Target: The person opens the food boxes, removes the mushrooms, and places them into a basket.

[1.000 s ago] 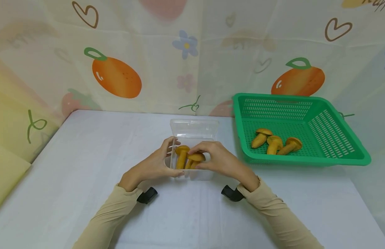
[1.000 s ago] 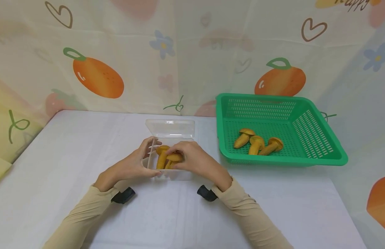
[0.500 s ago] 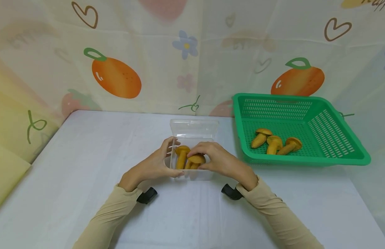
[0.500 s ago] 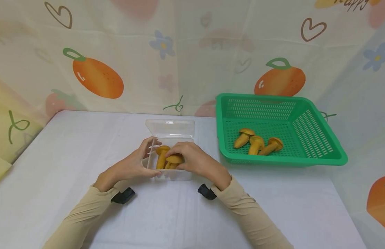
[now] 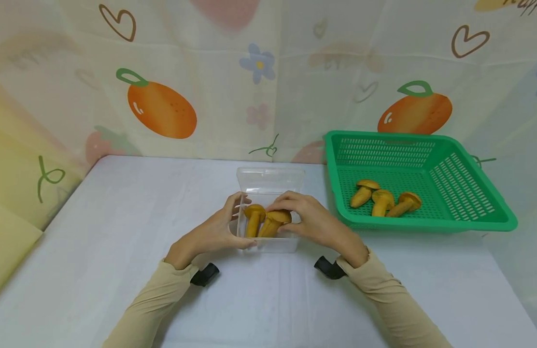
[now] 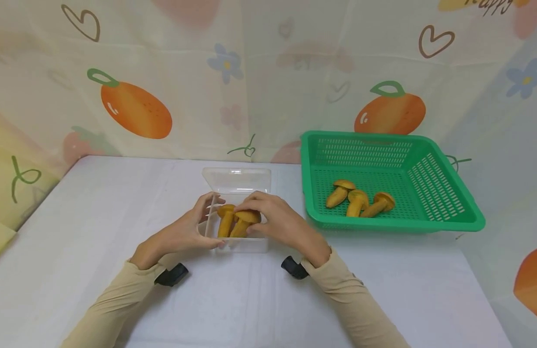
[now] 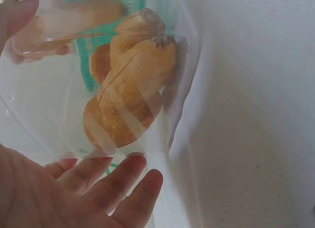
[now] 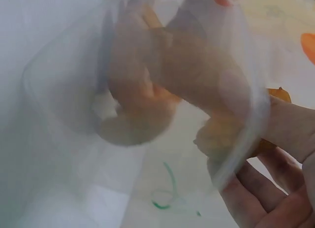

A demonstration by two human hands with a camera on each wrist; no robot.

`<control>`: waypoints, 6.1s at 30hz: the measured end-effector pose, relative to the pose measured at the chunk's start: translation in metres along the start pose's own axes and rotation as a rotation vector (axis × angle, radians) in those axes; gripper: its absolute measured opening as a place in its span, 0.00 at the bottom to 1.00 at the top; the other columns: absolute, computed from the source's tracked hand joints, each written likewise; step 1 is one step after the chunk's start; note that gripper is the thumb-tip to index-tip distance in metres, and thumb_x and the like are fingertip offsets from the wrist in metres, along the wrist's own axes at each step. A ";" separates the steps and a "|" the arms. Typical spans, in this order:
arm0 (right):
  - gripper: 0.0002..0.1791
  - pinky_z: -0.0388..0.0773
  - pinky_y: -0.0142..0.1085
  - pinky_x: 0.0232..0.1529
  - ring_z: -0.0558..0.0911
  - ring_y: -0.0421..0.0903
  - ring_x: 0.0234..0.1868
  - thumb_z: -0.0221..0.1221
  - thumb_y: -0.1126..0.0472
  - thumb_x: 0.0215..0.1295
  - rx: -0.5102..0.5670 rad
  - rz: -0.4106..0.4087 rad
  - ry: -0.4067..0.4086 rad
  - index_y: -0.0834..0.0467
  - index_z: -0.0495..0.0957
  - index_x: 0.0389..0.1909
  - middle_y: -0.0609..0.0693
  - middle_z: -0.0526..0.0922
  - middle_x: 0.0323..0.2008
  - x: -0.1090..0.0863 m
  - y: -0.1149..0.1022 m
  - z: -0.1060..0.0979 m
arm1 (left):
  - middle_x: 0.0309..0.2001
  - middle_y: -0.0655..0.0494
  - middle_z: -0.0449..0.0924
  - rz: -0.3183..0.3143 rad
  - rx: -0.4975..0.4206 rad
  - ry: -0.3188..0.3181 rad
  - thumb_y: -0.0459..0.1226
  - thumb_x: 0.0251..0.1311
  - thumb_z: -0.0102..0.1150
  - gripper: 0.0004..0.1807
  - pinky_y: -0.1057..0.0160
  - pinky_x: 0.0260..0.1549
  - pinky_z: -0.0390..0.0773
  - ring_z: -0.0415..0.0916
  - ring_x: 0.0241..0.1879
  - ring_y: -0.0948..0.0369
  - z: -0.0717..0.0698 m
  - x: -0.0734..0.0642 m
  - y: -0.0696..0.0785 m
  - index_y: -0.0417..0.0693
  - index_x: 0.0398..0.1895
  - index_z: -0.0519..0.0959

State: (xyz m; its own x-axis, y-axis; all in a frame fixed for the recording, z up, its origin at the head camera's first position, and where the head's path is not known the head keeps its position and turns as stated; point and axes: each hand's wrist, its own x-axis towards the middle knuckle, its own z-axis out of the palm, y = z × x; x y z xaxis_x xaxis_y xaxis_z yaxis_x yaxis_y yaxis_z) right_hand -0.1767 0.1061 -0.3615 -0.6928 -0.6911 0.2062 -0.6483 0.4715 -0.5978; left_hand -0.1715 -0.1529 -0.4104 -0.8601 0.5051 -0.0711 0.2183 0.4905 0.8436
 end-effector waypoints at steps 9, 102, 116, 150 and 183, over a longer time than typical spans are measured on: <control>0.26 0.84 0.37 0.49 0.83 0.47 0.49 0.73 0.67 0.50 -0.001 -0.064 0.170 0.60 0.81 0.53 0.52 0.85 0.50 -0.016 0.002 -0.024 | 0.72 0.45 0.59 0.004 0.001 0.004 0.45 0.46 0.78 0.59 0.39 0.70 0.63 0.60 0.72 0.40 0.000 0.000 0.000 0.51 0.73 0.45; 0.23 0.82 0.55 0.47 0.77 0.69 0.58 0.57 0.62 0.72 -0.077 0.619 0.109 0.62 0.70 0.66 0.69 0.72 0.63 -0.106 0.084 -0.104 | 0.72 0.46 0.59 0.007 0.021 0.002 0.45 0.46 0.78 0.60 0.40 0.71 0.63 0.60 0.72 0.40 0.000 0.001 -0.001 0.50 0.73 0.44; 0.26 0.84 0.43 0.46 0.77 0.66 0.60 0.57 0.56 0.73 -0.018 0.586 0.157 0.63 0.68 0.66 0.66 0.73 0.63 -0.107 0.077 -0.105 | 0.72 0.44 0.59 0.002 0.005 -0.001 0.44 0.46 0.78 0.60 0.40 0.71 0.62 0.60 0.72 0.40 0.000 -0.001 0.001 0.49 0.73 0.44; 0.20 0.79 0.48 0.58 0.81 0.49 0.56 0.63 0.58 0.67 0.094 0.242 0.112 0.55 0.77 0.59 0.50 0.81 0.57 -0.059 0.006 -0.055 | 0.72 0.44 0.58 0.002 0.014 0.004 0.46 0.46 0.78 0.59 0.38 0.69 0.64 0.61 0.71 0.39 0.000 0.001 0.000 0.50 0.73 0.44; 0.20 0.76 0.46 0.63 0.77 0.50 0.62 0.64 0.62 0.65 -0.124 0.098 -0.029 0.60 0.77 0.58 0.51 0.81 0.58 -0.011 -0.008 -0.002 | 0.71 0.44 0.60 0.015 -0.002 0.012 0.45 0.47 0.78 0.59 0.38 0.70 0.63 0.62 0.71 0.40 0.000 -0.003 -0.002 0.52 0.73 0.44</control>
State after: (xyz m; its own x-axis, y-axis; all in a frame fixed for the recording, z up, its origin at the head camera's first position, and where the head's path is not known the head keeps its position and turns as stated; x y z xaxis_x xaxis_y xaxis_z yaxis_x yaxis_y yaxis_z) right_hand -0.1640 0.1111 -0.3577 -0.7461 -0.6534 0.1282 -0.6136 0.6000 -0.5133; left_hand -0.1692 -0.1553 -0.4119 -0.8624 0.5035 -0.0523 0.2300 0.4817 0.8456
